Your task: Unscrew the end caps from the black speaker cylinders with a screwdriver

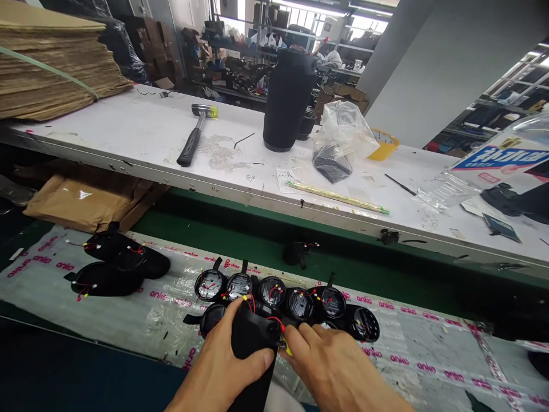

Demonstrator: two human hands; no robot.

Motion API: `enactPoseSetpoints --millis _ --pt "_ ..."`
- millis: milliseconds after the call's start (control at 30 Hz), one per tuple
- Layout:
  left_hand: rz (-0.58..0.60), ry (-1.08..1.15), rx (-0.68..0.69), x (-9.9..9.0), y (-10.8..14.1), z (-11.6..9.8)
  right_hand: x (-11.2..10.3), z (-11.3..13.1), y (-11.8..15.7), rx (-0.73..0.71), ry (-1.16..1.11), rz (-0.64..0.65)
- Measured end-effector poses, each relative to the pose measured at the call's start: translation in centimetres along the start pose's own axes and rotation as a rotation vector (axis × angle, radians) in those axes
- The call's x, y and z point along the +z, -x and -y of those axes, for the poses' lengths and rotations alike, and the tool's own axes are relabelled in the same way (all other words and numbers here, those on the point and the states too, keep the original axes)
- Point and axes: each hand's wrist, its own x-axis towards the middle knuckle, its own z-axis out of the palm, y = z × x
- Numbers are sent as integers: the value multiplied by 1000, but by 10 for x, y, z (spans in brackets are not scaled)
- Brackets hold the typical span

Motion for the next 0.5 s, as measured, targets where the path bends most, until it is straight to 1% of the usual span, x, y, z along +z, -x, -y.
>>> enactPoseSetpoints --millis 133,200,267,333,400,467,500 --pt "-55 -33 0 6 3 1 -2 2 0 -15 71 40" --pt "-46 -52 -3 7 3 4 0 2 -1 -21 67 41" --pt "-16 -23 -1 3 0 9 4 2 -2 -8 32 18" --pt "66 98 16 -5 -7 15 9 1 -3 12 -32 -48" --pt "209 278 33 -12 -16 20 13 1 -3 28 -79 -114" --pt "345 440 28 -16 -24 25 13 0 -4 16 -85 -135" --pt "385 498 26 -16 -27 27 11 -1 -4 5 -86 -146"
